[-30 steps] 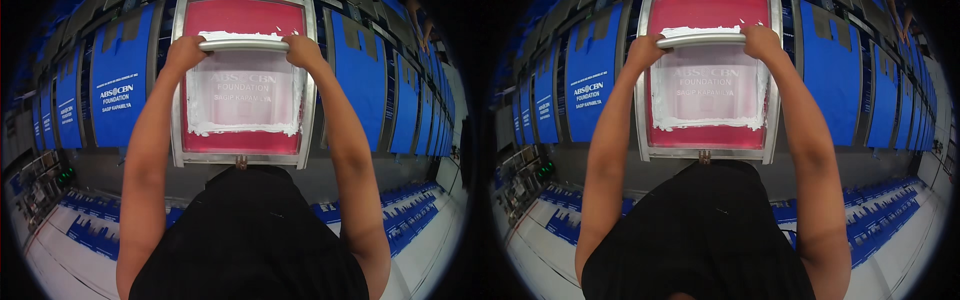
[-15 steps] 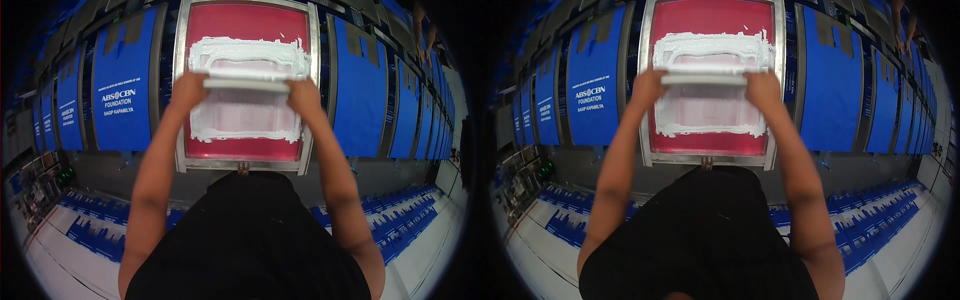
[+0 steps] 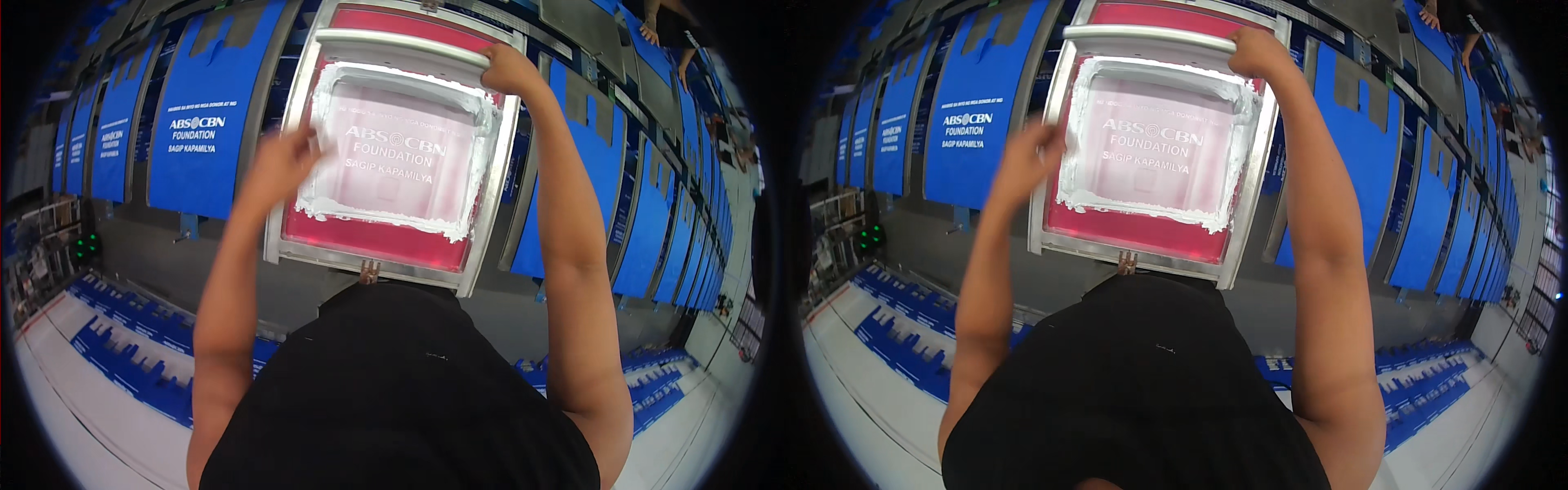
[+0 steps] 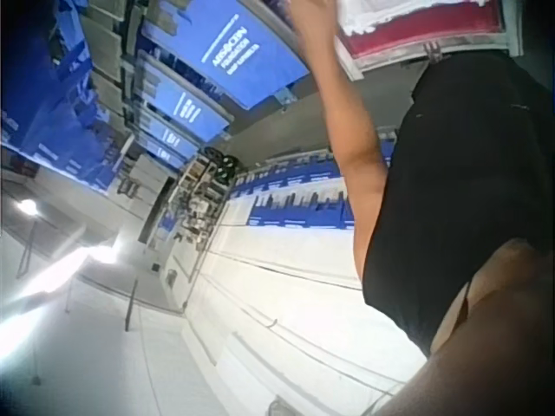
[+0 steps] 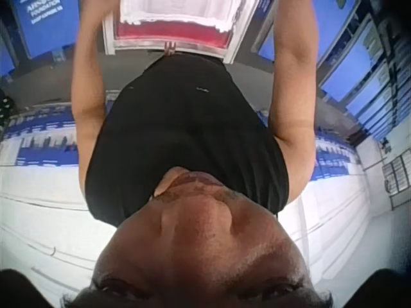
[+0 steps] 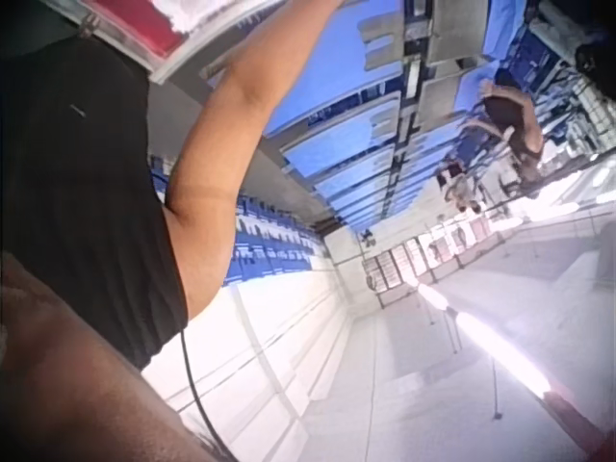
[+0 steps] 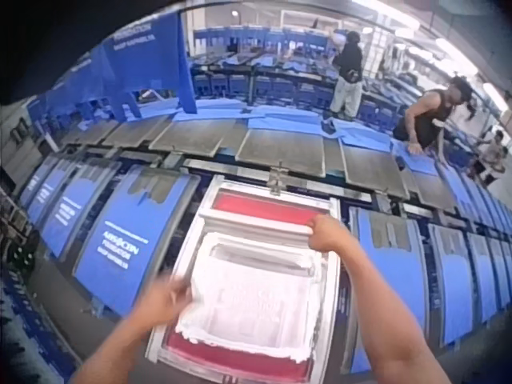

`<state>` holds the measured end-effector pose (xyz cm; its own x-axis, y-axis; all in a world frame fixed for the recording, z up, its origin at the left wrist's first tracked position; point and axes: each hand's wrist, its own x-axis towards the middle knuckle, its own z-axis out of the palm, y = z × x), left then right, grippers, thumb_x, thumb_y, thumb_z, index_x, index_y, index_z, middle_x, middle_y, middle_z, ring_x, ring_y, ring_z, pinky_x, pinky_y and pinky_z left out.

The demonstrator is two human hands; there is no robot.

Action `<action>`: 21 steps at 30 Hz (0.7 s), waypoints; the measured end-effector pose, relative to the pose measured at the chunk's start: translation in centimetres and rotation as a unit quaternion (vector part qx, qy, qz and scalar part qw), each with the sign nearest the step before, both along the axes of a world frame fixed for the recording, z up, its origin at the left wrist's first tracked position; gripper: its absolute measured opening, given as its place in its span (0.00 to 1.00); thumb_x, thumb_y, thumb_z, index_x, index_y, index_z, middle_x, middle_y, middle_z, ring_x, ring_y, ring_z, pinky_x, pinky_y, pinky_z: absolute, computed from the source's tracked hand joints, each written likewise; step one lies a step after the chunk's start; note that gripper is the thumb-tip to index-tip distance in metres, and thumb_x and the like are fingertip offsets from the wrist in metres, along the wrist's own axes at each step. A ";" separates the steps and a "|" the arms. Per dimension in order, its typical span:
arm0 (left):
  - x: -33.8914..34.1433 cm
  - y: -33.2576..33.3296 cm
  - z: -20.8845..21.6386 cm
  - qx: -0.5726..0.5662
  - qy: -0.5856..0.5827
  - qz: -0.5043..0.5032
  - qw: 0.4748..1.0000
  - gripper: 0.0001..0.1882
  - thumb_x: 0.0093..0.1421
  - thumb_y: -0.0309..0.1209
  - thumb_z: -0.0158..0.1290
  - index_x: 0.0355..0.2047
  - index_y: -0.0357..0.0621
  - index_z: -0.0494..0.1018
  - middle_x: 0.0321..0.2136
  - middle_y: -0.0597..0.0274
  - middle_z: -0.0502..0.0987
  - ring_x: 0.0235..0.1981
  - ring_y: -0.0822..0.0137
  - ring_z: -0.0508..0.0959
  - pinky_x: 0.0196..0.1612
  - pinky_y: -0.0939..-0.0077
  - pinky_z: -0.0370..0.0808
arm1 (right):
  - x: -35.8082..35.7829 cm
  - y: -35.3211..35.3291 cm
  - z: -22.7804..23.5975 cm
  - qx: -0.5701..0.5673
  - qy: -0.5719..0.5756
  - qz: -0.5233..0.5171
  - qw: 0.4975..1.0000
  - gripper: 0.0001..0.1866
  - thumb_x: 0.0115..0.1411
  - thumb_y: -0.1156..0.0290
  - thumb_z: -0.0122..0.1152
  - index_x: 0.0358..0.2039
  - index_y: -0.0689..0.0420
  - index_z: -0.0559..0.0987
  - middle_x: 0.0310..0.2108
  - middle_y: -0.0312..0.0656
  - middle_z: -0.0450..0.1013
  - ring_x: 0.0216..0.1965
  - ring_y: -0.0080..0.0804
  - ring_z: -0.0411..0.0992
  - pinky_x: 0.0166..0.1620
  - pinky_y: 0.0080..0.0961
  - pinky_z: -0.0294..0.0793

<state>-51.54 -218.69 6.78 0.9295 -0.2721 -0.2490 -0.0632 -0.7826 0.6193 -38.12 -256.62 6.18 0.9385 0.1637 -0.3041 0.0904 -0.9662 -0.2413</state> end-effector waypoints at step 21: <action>-22.6 -1.9 -9.2 -0.323 0.447 -0.034 0.833 0.27 0.67 0.51 0.44 0.26 0.40 0.76 0.18 0.69 0.71 0.21 0.78 0.70 0.25 0.83 0.68 | -14.5 9.6 0.6 -0.016 0.028 0.011 0.999 0.29 0.42 0.76 0.56 0.49 0.46 0.79 0.42 0.47 0.77 0.46 0.46 0.74 0.49 0.37 0.73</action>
